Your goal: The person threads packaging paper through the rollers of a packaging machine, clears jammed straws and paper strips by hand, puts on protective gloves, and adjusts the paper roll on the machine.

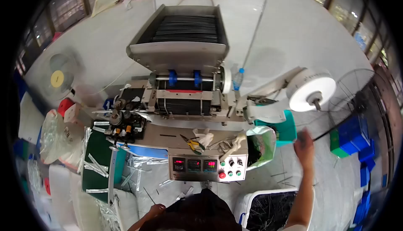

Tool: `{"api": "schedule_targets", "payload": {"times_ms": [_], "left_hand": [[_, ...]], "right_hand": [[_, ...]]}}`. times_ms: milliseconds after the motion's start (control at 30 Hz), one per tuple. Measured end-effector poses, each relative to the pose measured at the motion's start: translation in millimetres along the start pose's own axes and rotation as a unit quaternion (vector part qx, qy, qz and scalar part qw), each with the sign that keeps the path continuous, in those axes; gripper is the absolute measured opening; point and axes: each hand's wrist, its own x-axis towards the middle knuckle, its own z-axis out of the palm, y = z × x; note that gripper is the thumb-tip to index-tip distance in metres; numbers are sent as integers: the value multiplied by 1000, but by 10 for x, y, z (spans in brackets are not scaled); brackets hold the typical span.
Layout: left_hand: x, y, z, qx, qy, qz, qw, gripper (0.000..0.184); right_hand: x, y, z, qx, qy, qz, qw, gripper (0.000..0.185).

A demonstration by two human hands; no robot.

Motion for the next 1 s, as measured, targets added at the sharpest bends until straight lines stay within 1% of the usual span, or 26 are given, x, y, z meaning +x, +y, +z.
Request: {"api": "schedule_targets", "payload": {"times_ms": [33, 67, 100, 133, 167, 233, 267, 300, 333, 367, 400, 433, 500, 567, 600, 700, 767, 867, 900, 967, 1000], "left_hand": [[62, -70, 1, -16, 8, -32, 999, 33], [51, -21, -33, -53, 27, -88, 994, 33], [40, 5, -107, -86, 48, -144, 985, 33], [75, -27, -72, -111, 80, -161, 977, 33], [74, 10, -89, -112, 91, -144, 979, 32], [34, 224, -199, -139, 91, -148, 975, 30], [23, 344, -214, -146, 93, -157, 972, 30], [8, 437, -224, -152, 114, -149, 970, 30], [7, 518, -216, -158, 134, -142, 968, 29], [7, 594, -200, -162, 134, -152, 966, 29], [-10, 653, -188, -186, 159, -165, 955, 29], [-28, 666, -181, -208, 184, -175, 945, 29], [8, 591, -145, -191, 183, -186, 946, 30], [7, 626, -300, -215, 169, -176, 946, 31], [54, 607, -333, -233, 165, -188, 940, 32], [191, 619, -553, -200, 175, -177, 948, 32], [285, 614, -652, -188, 179, -175, 950, 31], [413, 543, -690, -182, 177, -116, 960, 29], [423, 551, -713, -177, 167, -112, 963, 29], [425, 643, -780, -151, 185, -104, 966, 28], [388, 707, -807, -177, 177, -106, 962, 27]], "right_hand": [[453, -117, -157, -4, 32, 22, 999, 49], [928, 177, -217, -91, 64, -125, 986, 49], [1288, 44, -303, -65, 66, -39, 995, 48], [1601, 29, -342, -66, 75, -54, 993, 47], [1903, 102, -350, -70, 87, -68, 991, 46], [2384, 301, -276, -139, 128, -156, 969, 44], [2531, 284, -206, -144, 136, -159, 967, 36], [2622, 344, -122, -136, 131, -166, 968, 36], [2676, 450, -43, -251, 91, -159, 950, 30], [2710, 465, 24, -363, 50, -150, 918, 26], [2738, 448, 23, -321, 55, -147, 934, 23], [2770, 488, 30, -297, 62, -175, 937, 21], [2824, 539, 3, -314, 12, -162, 935, 20], [2732, 369, 53, -322, 44, -184, 928, 20], [2663, 237, 86, -324, 50, -185, 926, 21], [2533, 100, 302, -388, 40, -162, 907, 26], [2430, 83, 525, -414, 11, -158, 896, 28], [2262, 159, 875, -471, -20, -174, 865, 21], [2223, 228, 978, -482, -37, -174, 858, 18], [2150, 373, 1142, -501, -5, -220, 837, 15], [2127, 397, 1186, -505, 1, -230, 832, 15]]}}
